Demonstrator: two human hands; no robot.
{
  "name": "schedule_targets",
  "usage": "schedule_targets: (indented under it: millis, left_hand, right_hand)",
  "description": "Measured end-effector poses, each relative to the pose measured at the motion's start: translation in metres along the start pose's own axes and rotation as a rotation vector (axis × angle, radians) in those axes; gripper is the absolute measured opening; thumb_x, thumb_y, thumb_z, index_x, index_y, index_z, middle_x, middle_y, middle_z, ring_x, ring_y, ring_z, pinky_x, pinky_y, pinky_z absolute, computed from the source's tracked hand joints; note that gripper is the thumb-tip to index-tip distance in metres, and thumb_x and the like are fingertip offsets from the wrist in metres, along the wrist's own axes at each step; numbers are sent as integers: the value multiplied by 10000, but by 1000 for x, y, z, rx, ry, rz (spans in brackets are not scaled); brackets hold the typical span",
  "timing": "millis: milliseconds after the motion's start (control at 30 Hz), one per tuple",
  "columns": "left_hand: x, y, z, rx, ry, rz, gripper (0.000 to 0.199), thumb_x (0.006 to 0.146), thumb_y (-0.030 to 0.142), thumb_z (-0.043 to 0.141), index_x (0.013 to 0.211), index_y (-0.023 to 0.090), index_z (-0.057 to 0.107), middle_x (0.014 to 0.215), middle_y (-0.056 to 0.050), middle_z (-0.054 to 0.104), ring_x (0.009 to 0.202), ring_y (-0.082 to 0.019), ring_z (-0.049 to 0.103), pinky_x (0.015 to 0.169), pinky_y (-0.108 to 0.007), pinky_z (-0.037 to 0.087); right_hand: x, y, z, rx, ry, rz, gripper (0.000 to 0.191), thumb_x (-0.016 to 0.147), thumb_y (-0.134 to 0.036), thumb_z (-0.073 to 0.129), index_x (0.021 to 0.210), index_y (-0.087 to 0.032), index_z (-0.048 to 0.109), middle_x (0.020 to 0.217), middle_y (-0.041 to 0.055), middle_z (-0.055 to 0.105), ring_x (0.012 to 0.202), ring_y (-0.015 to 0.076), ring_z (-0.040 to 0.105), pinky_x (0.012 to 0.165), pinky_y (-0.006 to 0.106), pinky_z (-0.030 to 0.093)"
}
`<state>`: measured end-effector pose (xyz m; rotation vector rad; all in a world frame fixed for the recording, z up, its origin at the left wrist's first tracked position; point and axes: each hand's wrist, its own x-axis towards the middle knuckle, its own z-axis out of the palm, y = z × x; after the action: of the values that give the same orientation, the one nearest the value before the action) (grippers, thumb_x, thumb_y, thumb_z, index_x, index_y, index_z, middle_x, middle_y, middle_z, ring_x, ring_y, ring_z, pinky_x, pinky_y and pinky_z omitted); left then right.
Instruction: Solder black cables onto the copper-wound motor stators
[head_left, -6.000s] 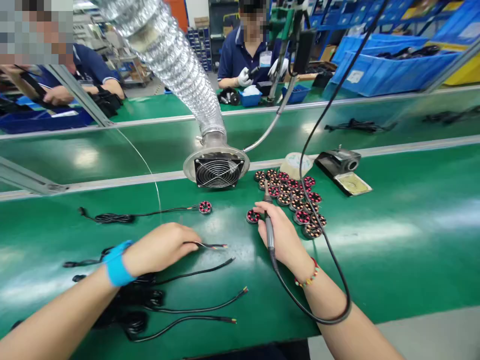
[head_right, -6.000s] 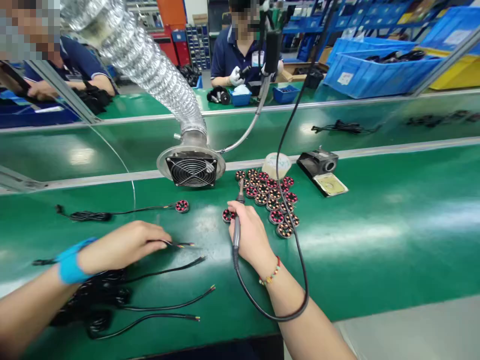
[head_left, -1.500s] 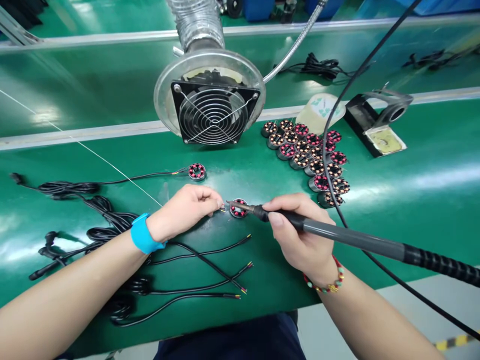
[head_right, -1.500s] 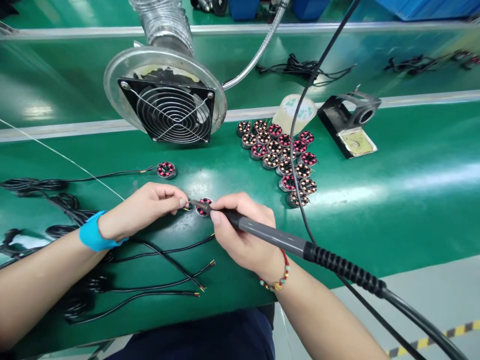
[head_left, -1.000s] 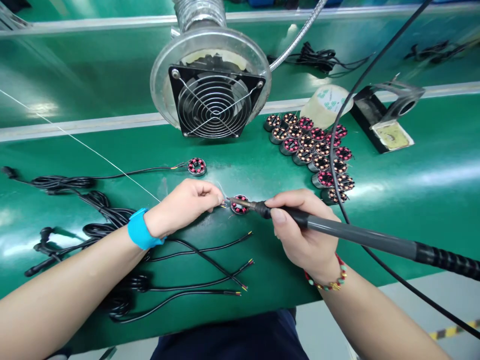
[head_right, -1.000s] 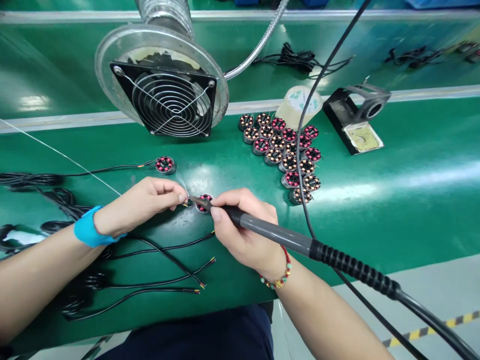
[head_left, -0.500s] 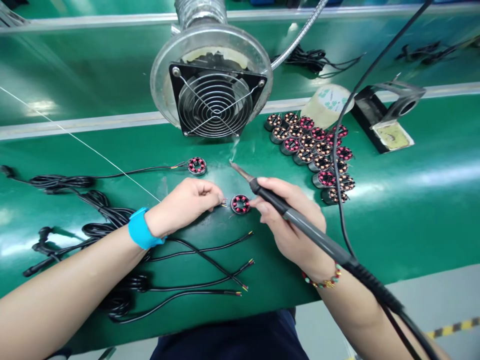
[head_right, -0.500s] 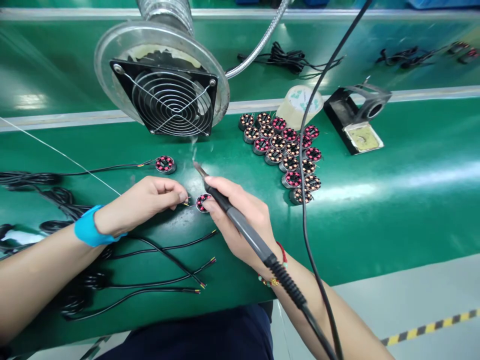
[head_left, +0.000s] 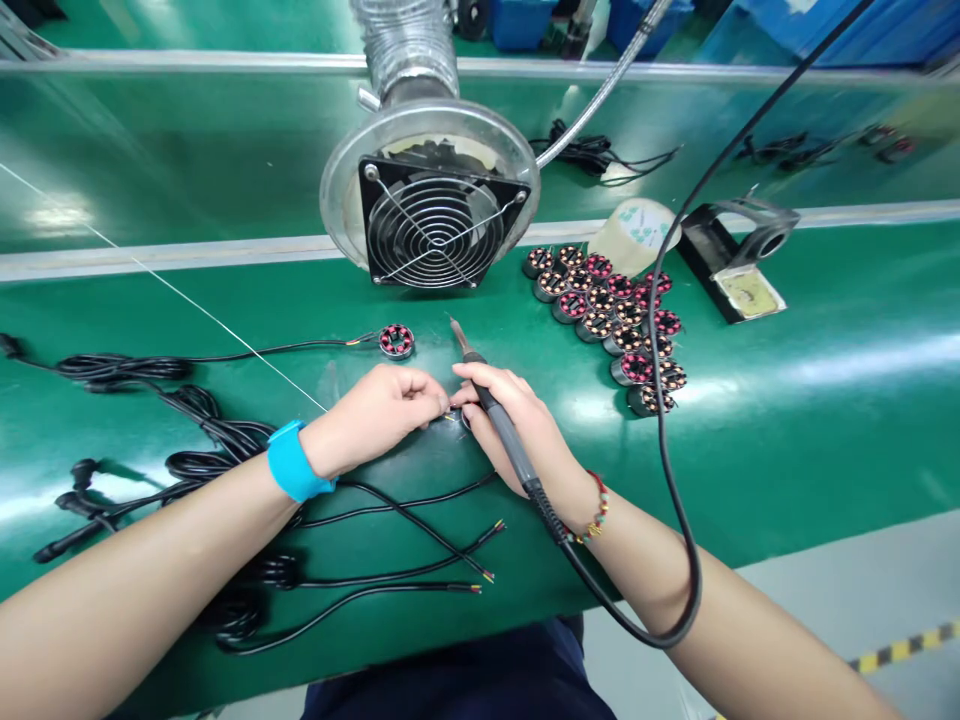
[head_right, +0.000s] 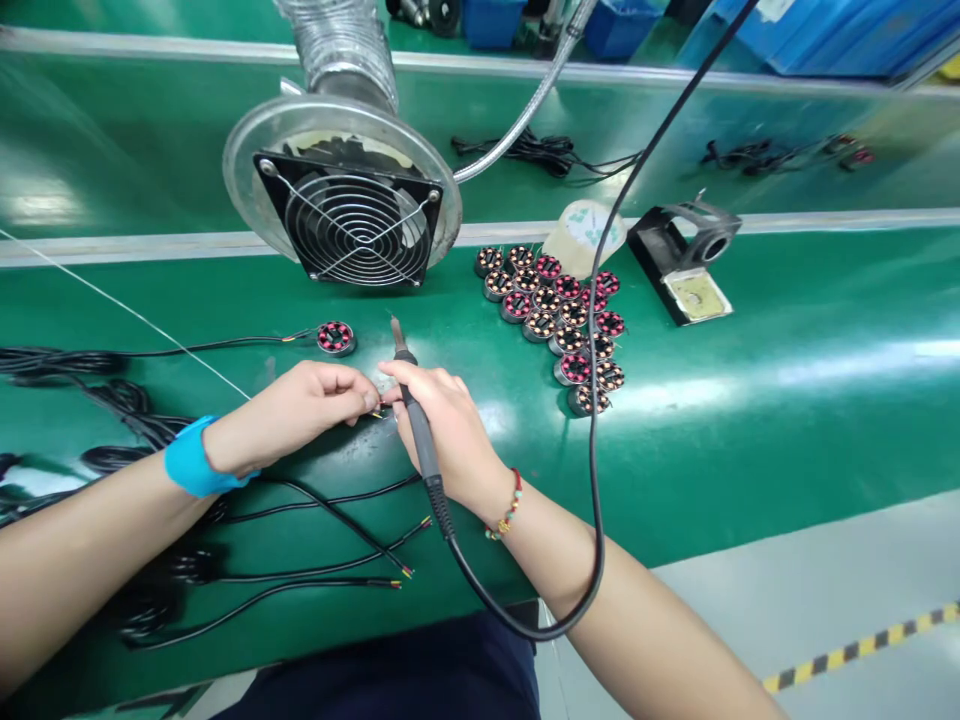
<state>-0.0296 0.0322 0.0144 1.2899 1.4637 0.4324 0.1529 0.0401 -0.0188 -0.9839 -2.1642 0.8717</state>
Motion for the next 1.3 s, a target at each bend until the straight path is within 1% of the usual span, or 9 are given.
schedule_targets:
  millis: [167,300,400,500,633,767,933,1133,1300]
  left_hand:
    - [-1,3,0,-13,22,26,225,765,346,524,697,154,620,654,5,566,596,-113,452,558,-238,343]
    - [-3,6,1,-107,47,43,140,759,264,515,787,153,595,622,27,554,587,-109,476,573,-232,355]
    - [-3,4,2,-160,53,73,52,737,204,508,752,163,537,605,40,539,589,-102,493,581,-224,362]
    - [-3,3,2,-151,37,87,20,734,185,501,723,171,511,600,47,530,558,-90,462,554,-218,341]
    - [-4,2,2,-131,27,96,53,755,209,508,715,175,502,597,49,520,533,-85,428,525,-217,317]
    - [-7,1,2,-98,7,129,96,784,256,513,732,177,505,613,54,489,509,-80,410,502,-219,321]
    - [-12,-1,3,16,-12,209,165,834,332,512,761,184,524,647,34,516,597,-114,492,572,-234,396]
    - [-14,-2,4,158,16,269,222,863,391,497,794,193,571,703,0,586,653,-151,517,606,-257,409]
    - [-15,1,6,233,65,298,210,836,373,508,801,189,604,766,-9,620,690,-156,534,638,-262,408]
  right_hand:
    - [1,1,-1,-46,38,-28,377,889,-82,455,1236,-226,492,954,22,698,933,210,570,880,390,445]
    - [-1,-1,-3,-56,115,-86,398,875,-89,487,1248,-230,480,962,36,670,940,217,556,887,396,461]
    - [-3,-4,-3,-102,161,-159,398,864,-104,503,1241,-230,481,917,37,651,899,225,545,855,404,461]
    - [-4,-7,-2,-172,130,-201,367,870,-129,489,1224,-222,502,883,45,647,871,238,543,821,414,446]
    - [-3,-8,0,-189,82,-185,355,884,-145,476,1224,-232,532,856,46,645,851,238,548,801,400,434]
    - [-2,-8,0,-168,95,-170,336,887,-149,476,1204,-235,549,850,40,655,840,226,558,794,383,429]
    - [-3,-5,0,-106,121,-205,341,879,-137,485,1209,-217,524,896,30,686,858,201,573,798,355,436]
    - [-4,-4,0,-124,97,-166,342,887,-141,486,1217,-220,524,903,13,704,873,180,584,813,334,432]
    - [-4,-7,-1,-103,90,-158,363,876,-139,486,1230,-218,511,907,19,696,887,187,578,829,345,439]
